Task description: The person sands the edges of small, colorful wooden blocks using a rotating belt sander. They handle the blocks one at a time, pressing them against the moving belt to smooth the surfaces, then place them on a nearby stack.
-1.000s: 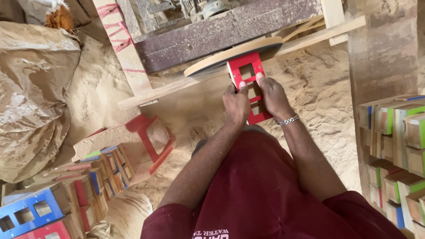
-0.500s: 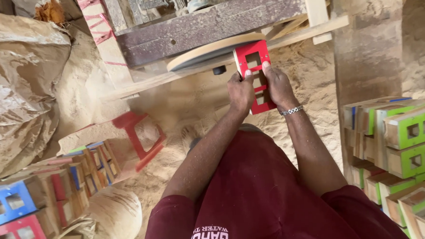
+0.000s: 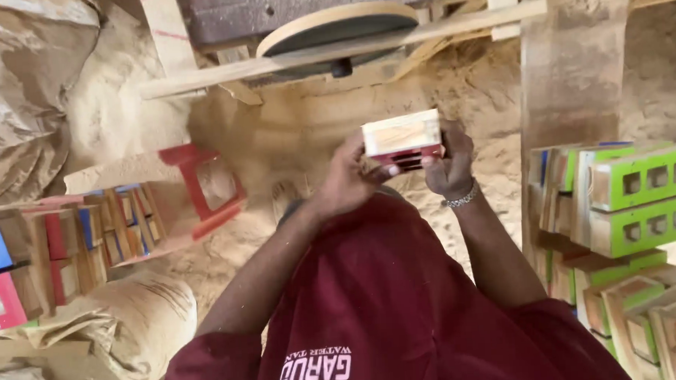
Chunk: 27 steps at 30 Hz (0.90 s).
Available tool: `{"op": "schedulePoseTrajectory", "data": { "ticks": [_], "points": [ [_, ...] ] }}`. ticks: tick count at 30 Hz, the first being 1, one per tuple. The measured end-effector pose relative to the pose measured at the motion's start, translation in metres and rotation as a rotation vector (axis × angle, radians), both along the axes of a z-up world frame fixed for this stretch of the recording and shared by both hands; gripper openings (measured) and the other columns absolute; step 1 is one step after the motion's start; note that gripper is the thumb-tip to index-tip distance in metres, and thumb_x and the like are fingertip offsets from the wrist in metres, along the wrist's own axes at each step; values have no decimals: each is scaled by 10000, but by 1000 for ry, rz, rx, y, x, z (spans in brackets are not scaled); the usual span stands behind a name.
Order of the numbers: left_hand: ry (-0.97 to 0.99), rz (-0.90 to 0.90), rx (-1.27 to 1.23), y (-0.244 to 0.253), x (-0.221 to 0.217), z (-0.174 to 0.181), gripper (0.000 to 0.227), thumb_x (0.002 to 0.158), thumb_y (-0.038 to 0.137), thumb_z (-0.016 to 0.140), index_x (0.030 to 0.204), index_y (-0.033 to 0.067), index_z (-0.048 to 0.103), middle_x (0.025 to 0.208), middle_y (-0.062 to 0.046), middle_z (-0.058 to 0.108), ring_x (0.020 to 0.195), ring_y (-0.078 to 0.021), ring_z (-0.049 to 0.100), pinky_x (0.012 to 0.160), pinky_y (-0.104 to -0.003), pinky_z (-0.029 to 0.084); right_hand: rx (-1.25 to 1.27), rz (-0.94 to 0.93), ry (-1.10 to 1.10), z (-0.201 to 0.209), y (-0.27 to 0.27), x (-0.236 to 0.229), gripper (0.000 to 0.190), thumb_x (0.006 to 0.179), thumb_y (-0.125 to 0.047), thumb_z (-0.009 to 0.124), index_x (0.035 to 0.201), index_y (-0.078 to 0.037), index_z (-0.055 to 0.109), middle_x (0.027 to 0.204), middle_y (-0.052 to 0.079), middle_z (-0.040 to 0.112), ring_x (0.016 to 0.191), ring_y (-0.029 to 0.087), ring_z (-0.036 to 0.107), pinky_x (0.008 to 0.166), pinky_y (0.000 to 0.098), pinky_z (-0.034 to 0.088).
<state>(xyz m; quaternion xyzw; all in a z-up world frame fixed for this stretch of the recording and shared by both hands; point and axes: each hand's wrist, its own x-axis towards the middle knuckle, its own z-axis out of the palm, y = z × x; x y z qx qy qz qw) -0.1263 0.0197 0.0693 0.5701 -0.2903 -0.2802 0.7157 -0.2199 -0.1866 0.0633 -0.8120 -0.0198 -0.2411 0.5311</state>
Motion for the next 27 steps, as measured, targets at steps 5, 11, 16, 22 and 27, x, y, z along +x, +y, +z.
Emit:
{"op": "schedulePoseTrajectory", "data": {
  "ticks": [5,11,16,22,27],
  "points": [
    [94,100,-30,39,25,10,526,940,58,790,1397,34,533,1285,-119,655,1219,-225,634,1064,-375,544,-316,22,97,15,23,38,471,974,-370,664,1264,-6,599,916,153,698,788,256,716,684,375,567],
    [635,485,-147,76,48,-35,442,949,96,711,1353,55,536,1225,-109,671,1098,-228,676,901,-405,608,-413,-100,261,18,61,76,635,989,-488,736,1326,23,569,987,147,729,855,258,732,687,350,582],
    [880,624,-319,87,72,-74,278,1007,70,648,1269,30,563,1153,-110,660,1024,-254,681,900,-469,616,767,-54,811,-14,93,104,531,901,-596,635,1049,-87,613,773,27,671,655,139,670,541,304,556],
    [957,724,-377,70,116,-86,283,982,12,633,1256,35,567,1172,-124,646,1051,-275,657,938,-515,597,1128,-255,639,-44,123,161,453,982,-577,627,873,-143,559,642,-21,533,505,108,510,458,281,423],
    [1055,787,-263,82,148,-82,334,963,5,579,1287,75,538,1228,-131,607,1051,-292,656,938,-508,578,876,-325,717,-46,143,190,506,976,-641,464,843,-159,540,553,-51,420,386,91,379,355,287,322]
  ]
}}
